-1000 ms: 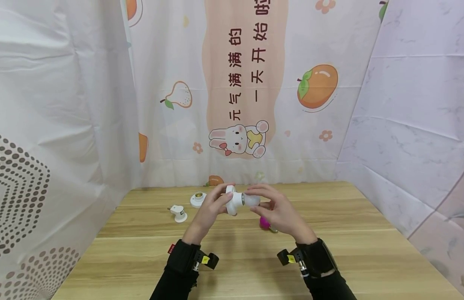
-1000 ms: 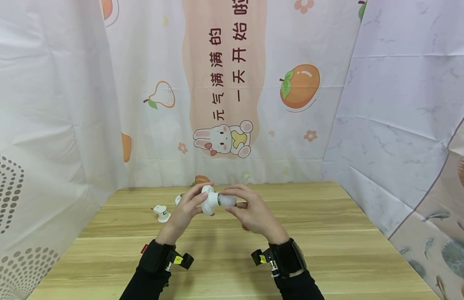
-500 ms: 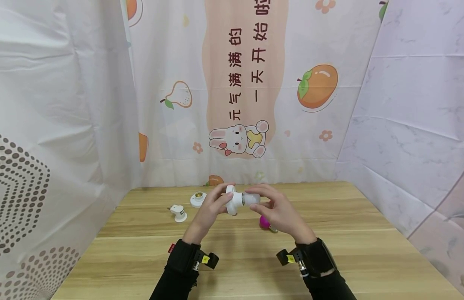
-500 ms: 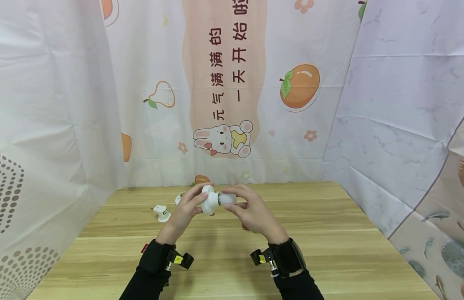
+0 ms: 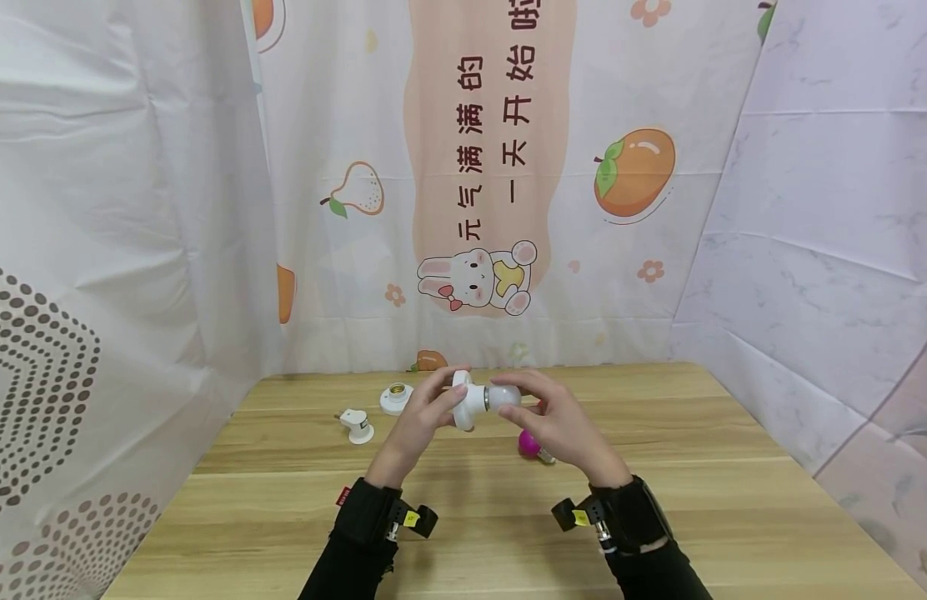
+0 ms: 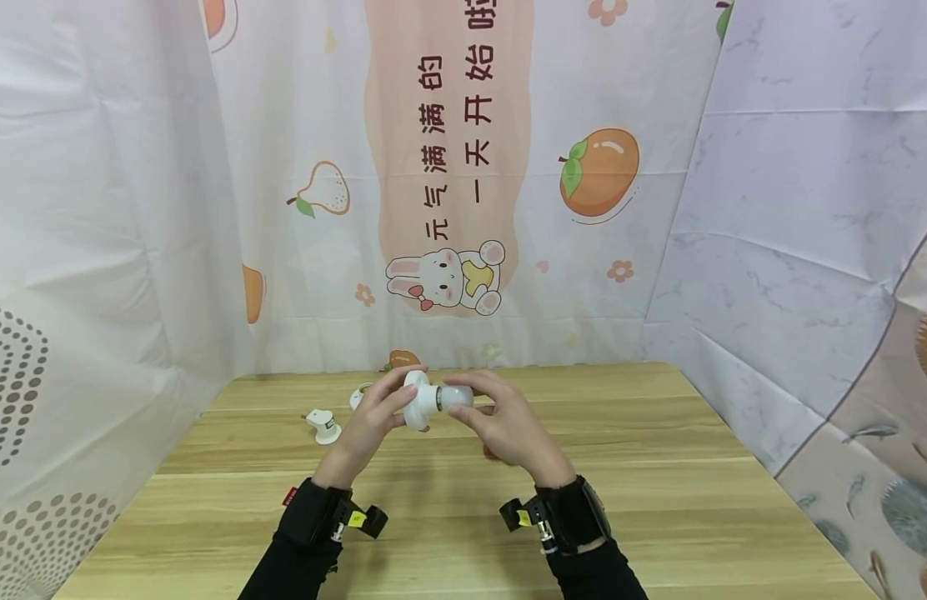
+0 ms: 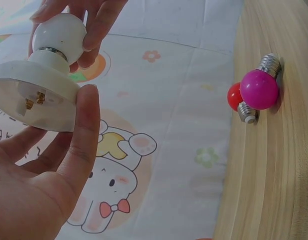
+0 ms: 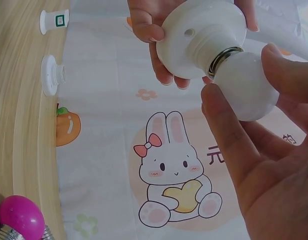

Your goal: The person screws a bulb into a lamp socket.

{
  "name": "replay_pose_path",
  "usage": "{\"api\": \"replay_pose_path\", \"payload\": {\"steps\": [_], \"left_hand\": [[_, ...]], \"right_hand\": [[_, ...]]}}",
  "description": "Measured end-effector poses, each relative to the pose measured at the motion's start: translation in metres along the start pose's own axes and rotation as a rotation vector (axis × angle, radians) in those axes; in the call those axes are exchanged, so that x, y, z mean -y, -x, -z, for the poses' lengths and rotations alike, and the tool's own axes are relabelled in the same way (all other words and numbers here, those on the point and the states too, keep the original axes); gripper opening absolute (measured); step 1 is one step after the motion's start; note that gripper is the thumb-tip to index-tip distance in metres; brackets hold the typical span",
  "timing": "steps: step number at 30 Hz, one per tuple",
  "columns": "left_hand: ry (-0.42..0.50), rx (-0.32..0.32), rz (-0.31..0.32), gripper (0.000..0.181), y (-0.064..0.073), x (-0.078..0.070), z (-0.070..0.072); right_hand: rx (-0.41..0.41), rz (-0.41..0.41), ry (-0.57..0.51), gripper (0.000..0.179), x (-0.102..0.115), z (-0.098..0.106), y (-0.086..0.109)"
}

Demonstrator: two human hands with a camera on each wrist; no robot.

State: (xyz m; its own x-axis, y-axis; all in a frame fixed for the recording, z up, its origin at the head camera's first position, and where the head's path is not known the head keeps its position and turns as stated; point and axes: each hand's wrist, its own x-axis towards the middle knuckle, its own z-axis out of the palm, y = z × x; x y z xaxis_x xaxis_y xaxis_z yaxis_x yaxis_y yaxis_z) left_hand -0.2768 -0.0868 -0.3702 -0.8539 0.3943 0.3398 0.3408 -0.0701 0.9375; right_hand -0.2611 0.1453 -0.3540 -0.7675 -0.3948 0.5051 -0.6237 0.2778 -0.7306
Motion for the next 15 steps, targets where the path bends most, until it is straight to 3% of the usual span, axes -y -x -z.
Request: {"api": "replay_pose_path", "payload": {"steps": [5,15], "left_hand": [[-0.005,0.001,-0.006,0.052,0.0002,-0.0001,0.0001],[-0.009,-0.004,0.007,0.052,-0.0005,-0.0008,0.0003]], "right_hand": [[0.014,0.021,-0.088,0.042,-0.0020,-0.0008,-0.0004],[0.049,0.060,-0.089,0.052,-0.0031,-0.0007,0.0000]]}}
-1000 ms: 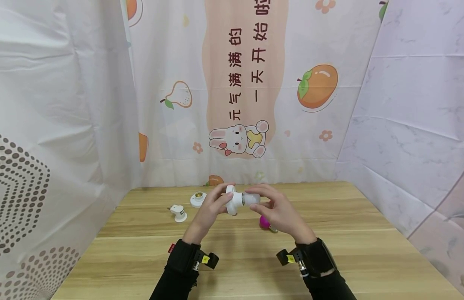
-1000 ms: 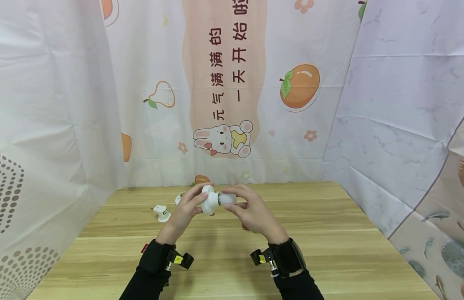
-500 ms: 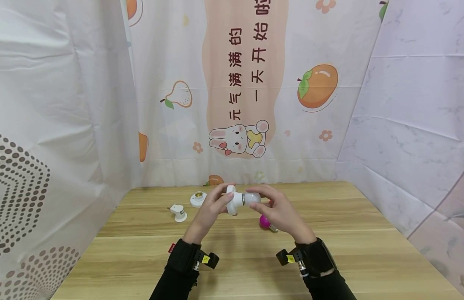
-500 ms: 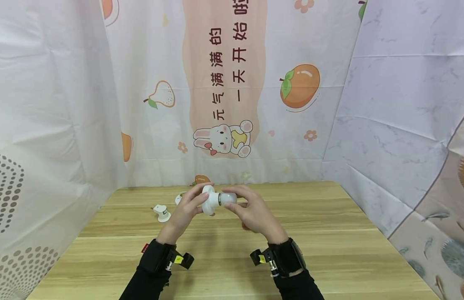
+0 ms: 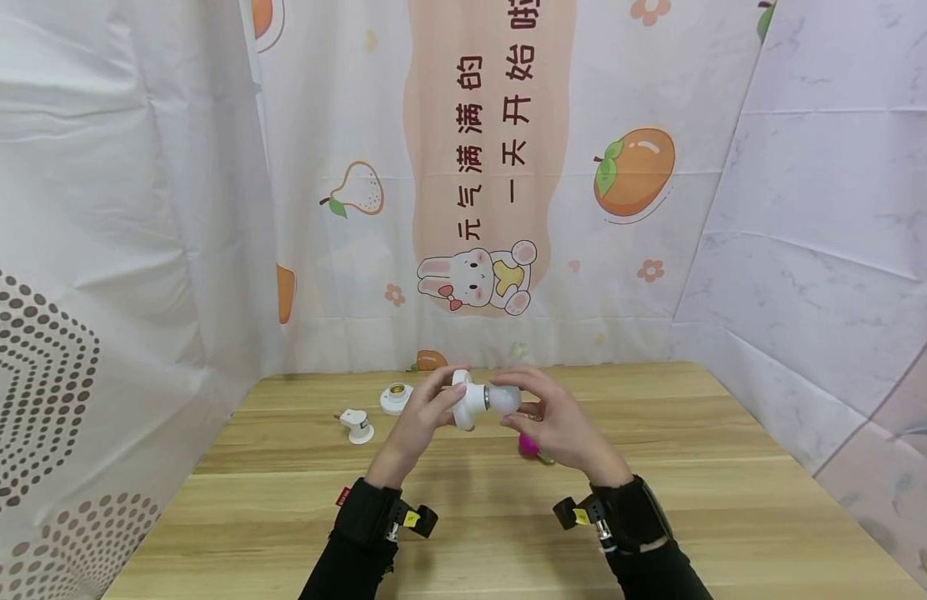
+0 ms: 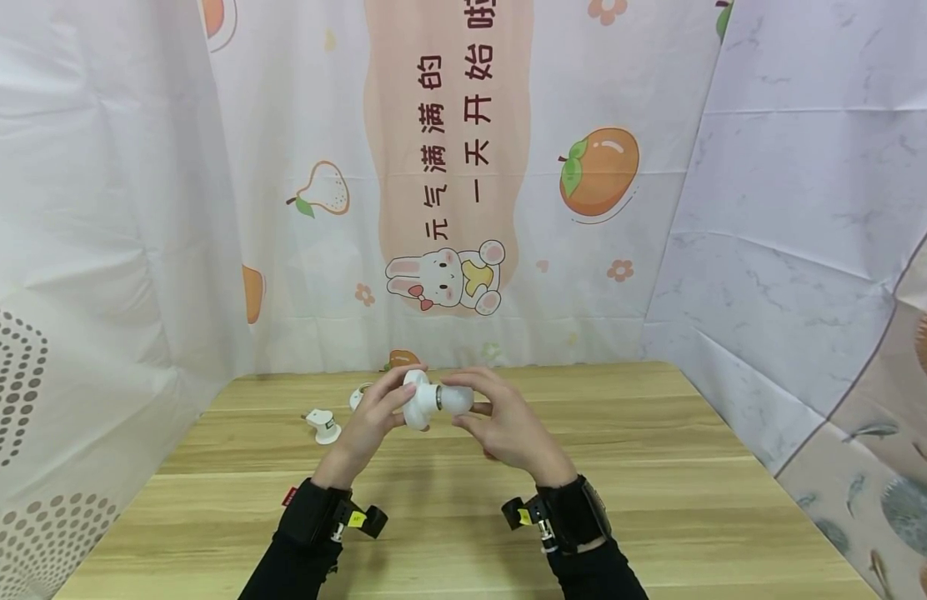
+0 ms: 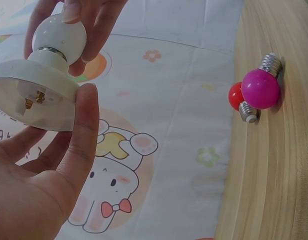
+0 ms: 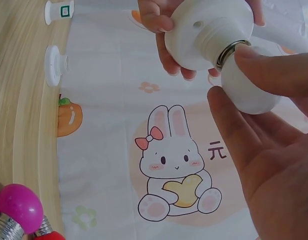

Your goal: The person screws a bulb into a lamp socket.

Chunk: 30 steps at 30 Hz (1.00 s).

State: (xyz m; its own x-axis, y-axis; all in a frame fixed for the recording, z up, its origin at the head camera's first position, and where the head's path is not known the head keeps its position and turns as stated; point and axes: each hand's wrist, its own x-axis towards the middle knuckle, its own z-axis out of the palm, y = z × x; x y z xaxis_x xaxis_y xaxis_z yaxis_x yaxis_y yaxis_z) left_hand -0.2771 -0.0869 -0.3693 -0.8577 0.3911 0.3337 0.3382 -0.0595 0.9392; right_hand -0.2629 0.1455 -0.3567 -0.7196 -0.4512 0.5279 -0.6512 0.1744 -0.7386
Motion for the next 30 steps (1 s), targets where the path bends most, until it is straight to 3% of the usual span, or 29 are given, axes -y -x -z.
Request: {"api": "replay_pose_path", "payload": {"steps": [21,30], "left_hand": [[-0.015,0.008,-0.016,0.052,0.0011,-0.0003,0.0006],[-0.027,0.011,-0.012,0.052,0.0007,0.0011,0.0004]], "right_hand": [[-0.006,-0.013,0.008,0.052,0.0023,-0.0002,-0.0004],[-0.007,-0.042,0.077,0.051,0.0025,0.0015,0.0009]]}}
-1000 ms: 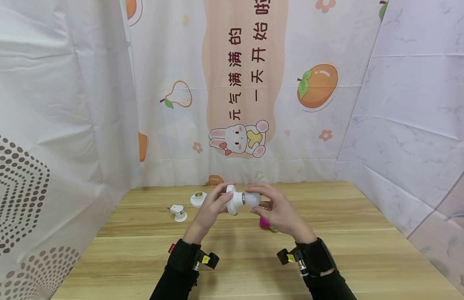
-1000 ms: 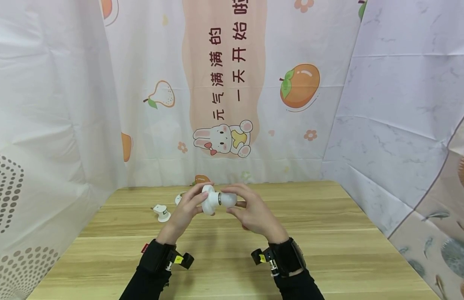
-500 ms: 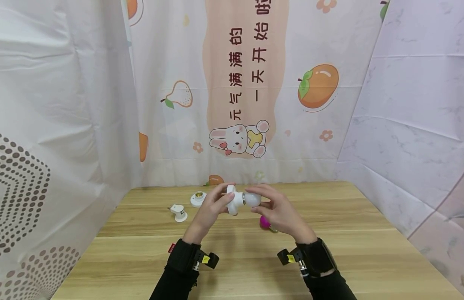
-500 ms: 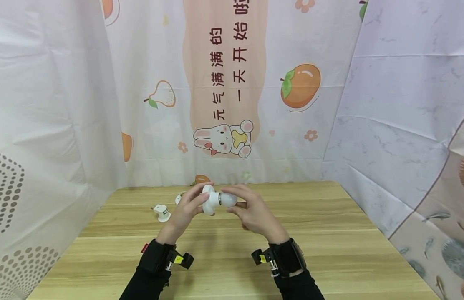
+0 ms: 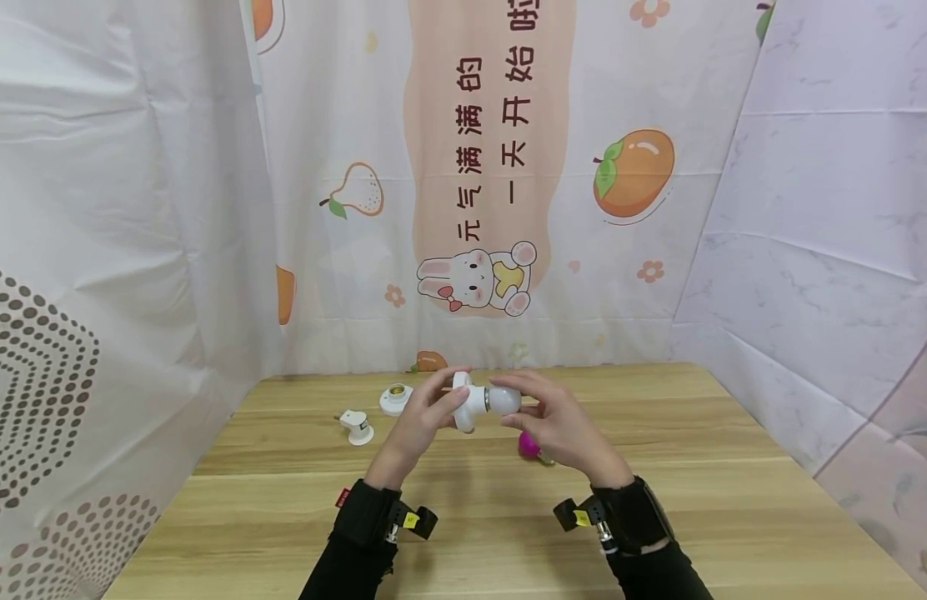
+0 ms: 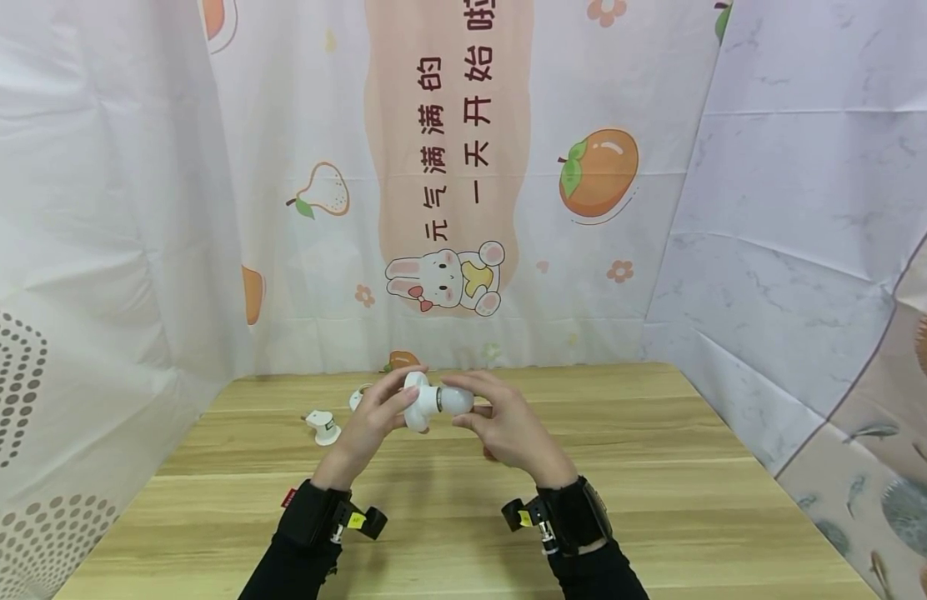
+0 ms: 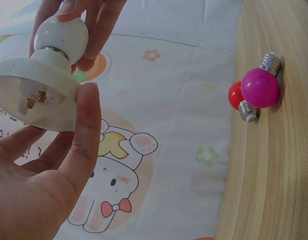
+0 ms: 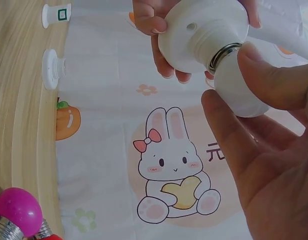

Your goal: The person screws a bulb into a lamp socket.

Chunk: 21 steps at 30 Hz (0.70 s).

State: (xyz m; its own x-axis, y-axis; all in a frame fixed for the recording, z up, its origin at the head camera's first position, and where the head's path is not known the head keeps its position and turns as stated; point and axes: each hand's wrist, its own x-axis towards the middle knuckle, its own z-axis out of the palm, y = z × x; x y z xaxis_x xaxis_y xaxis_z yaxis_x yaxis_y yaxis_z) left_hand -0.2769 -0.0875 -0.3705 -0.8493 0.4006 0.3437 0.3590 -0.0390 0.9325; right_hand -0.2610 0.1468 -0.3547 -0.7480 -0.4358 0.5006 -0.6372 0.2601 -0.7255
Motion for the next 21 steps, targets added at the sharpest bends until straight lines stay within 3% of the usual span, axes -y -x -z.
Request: {"api": "replay_pose_path", "payload": {"steps": [21], "left_hand": [[-0.016,0.017,-0.008,0.052,0.0013,-0.0002,0.0014]], "right_hand": [[0.025,-0.006,0.051,0.049,-0.0044,0.0009,0.0003]]}}
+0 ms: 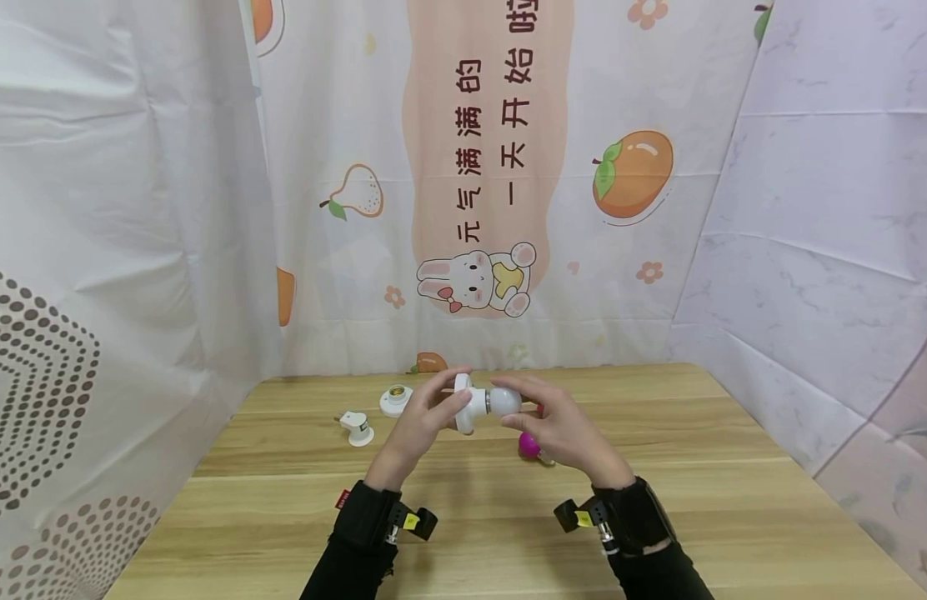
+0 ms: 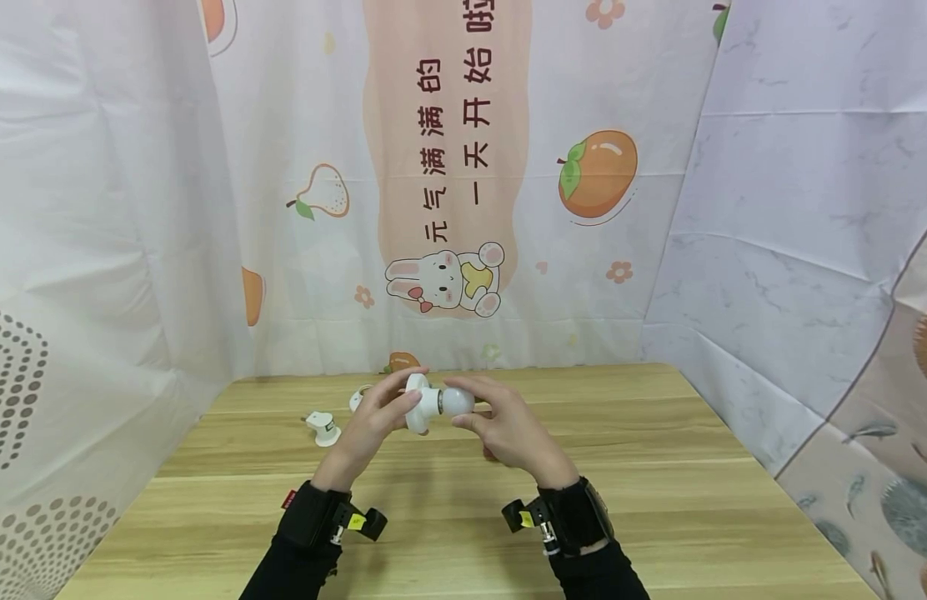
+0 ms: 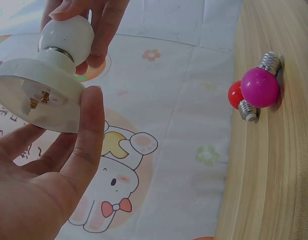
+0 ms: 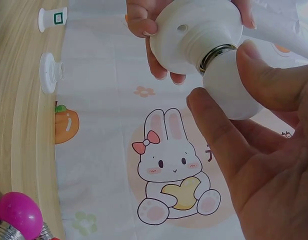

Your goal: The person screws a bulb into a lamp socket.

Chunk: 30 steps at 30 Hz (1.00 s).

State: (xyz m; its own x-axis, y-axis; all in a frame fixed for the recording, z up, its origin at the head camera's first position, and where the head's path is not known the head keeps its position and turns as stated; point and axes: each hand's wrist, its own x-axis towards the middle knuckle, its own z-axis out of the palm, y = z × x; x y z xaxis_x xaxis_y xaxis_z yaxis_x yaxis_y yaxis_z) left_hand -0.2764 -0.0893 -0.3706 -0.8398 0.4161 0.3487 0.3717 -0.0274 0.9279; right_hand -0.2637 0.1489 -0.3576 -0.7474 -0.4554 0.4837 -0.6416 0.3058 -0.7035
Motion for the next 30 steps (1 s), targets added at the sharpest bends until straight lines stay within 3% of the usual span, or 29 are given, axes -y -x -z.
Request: {"api": "replay_pose_path", "payload": {"steps": [13,30], "left_hand": [[-0.024,-0.019,-0.005,0.051,-0.0007,0.0002,-0.0008],[-0.019,-0.019,0.041,0.050,-0.0002,0.0013,0.0012]], "right_hand": [[0.011,-0.036,0.028,0.048,-0.0002,0.0010,-0.0009],[0.021,-0.087,0.006,0.049,0.0010,0.0027,-0.0012]]}}
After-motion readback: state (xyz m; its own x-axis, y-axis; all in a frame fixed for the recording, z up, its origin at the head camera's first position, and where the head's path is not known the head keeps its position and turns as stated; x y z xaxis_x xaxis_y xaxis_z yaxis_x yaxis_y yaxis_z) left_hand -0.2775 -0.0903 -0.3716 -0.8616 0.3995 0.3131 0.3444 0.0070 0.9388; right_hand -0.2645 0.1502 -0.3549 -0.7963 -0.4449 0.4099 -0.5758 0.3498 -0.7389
